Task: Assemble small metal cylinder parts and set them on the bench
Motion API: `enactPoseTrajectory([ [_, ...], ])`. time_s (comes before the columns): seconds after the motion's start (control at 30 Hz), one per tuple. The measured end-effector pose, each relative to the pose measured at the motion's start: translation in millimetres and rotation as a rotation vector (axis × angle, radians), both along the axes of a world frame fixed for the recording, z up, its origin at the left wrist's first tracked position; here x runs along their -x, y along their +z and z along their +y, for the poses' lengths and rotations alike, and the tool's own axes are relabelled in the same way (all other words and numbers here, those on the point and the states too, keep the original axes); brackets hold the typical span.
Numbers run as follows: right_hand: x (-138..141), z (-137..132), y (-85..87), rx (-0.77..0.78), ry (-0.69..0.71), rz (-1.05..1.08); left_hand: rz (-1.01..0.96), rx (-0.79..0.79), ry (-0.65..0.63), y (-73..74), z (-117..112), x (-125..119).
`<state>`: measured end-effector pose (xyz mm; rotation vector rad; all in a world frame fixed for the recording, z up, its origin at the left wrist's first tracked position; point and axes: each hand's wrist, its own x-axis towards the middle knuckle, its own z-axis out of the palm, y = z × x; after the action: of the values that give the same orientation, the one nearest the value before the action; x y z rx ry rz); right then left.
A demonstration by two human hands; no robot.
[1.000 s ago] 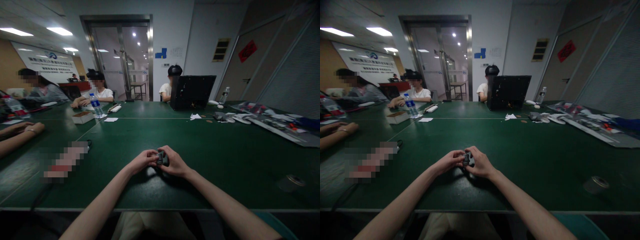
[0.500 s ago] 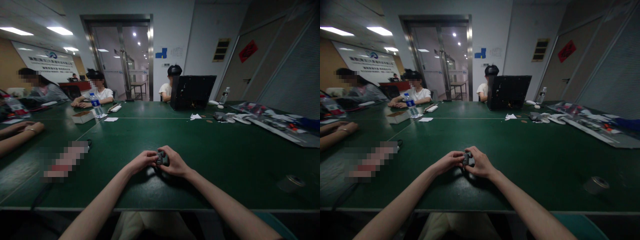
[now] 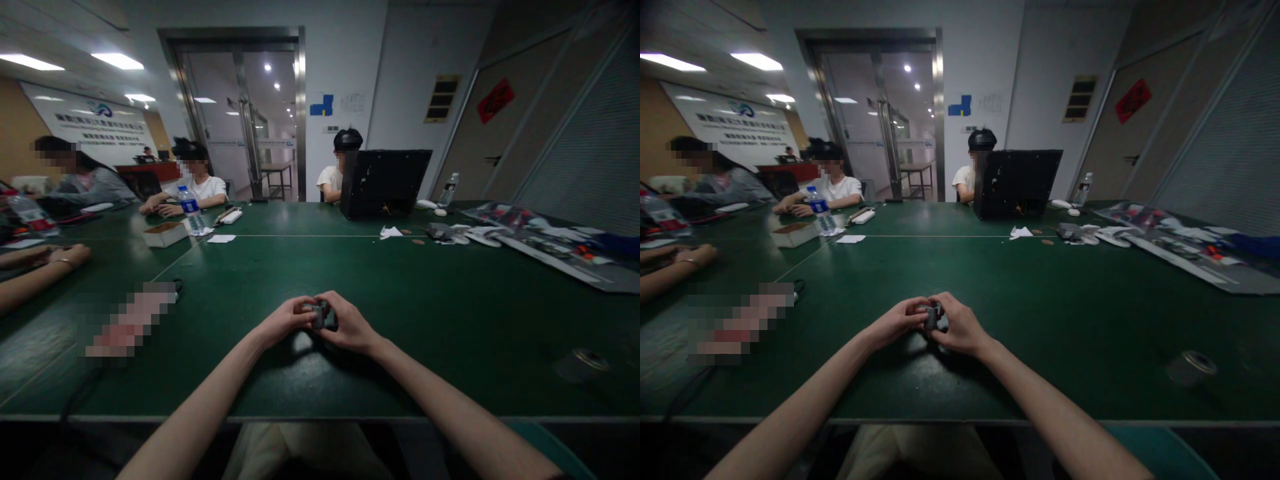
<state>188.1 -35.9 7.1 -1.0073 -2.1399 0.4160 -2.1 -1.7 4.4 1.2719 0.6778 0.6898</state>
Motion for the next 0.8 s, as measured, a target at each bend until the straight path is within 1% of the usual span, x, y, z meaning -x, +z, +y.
enactPoseTrajectory([
  [0.17,-1.1,0.4,0.7,0.045,0.024,-0.026,0.043,-0.122,0.039,1.9,0.3,0.2],
  [0.33,-1.4,-2.3,5.4,0.011,0.059,0.005,0.067,-0.178,0.072,3.2,1.2,-2.2],
  [0.4,-1.1,-2.5,5.6,0.015,0.046,0.020,0.094,-0.201,0.072,2.3,1.0,-4.2],
  [0.5,-0.5,-1.0,3.7,0.024,0.014,0.017,0.171,-0.284,0.056,0.6,0.0,-6.9],
  [0.63,0.0,1.3,2.2,0.017,0.015,0.012,0.264,-0.383,0.026,0.0,-1.8,-8.0],
  [0.73,-1.3,2.5,3.6,0.020,0.000,0.055,0.313,-0.442,0.047,-0.2,-2.4,-7.2],
  [0.8,-3.5,4.1,4.6,0.012,-0.033,0.092,0.321,-0.447,0.055,-0.9,-2.2,-6.6],
])
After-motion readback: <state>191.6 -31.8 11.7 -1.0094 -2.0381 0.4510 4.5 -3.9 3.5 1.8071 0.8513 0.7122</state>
